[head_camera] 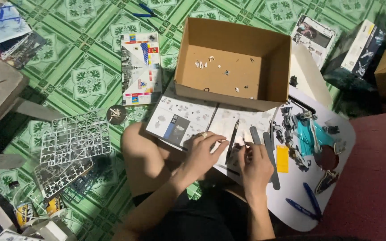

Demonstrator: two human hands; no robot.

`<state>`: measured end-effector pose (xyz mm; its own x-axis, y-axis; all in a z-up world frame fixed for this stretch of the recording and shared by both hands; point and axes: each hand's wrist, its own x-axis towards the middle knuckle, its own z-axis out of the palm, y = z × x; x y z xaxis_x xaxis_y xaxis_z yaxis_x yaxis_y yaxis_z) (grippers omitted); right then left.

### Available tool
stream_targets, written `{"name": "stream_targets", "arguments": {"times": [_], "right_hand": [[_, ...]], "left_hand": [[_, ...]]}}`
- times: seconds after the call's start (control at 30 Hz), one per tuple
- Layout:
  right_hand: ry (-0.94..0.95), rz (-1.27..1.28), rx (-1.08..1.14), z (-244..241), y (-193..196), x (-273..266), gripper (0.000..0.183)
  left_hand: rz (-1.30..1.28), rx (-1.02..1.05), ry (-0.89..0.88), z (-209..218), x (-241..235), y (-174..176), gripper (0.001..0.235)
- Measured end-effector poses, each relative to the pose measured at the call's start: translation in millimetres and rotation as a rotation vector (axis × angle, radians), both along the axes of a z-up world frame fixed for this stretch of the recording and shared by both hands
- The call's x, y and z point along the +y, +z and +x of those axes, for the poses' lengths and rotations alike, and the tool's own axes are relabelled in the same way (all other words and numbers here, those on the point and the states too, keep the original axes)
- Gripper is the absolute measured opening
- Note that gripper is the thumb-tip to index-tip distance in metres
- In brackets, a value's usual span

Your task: Sanding small plastic model parts to remove nub marks and smooth surfaces using a sanding stick.

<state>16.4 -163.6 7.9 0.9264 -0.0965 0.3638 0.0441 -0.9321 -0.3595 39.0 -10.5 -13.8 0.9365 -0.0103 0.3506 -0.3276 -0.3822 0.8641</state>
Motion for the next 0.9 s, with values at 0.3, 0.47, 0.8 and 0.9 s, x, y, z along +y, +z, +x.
{"name": "stream_targets", "arguments": {"times": [0.3, 0.47, 0.8, 0.9], "right_hand": [[0.214, 0.272, -0.073, -17.8, -1.8, 15.9, 0.029], [0.102, 0.144, -0.261, -12.7, -23.4, -11.9, 0.013], [0.061, 0.307, -0.241, -11.7, -13.6, -37.5, 0.009], [0.073, 0.267, -0.238, -20.6, -18.8, -33.2, 0.012]], "left_hand": [[-0.182, 0.275, -0.061, 1.7, -11.1, 30.7, 0.021], [-0.291, 0.373, -0.127, 1.6, 1.9, 10.7, 0.022], [-0.12, 0.372, -0.093, 9.7, -0.5, 1.2, 0.012], [-0.168, 0.412, -0.17, -0.6, -16.2, 14.0, 0.012]]}}
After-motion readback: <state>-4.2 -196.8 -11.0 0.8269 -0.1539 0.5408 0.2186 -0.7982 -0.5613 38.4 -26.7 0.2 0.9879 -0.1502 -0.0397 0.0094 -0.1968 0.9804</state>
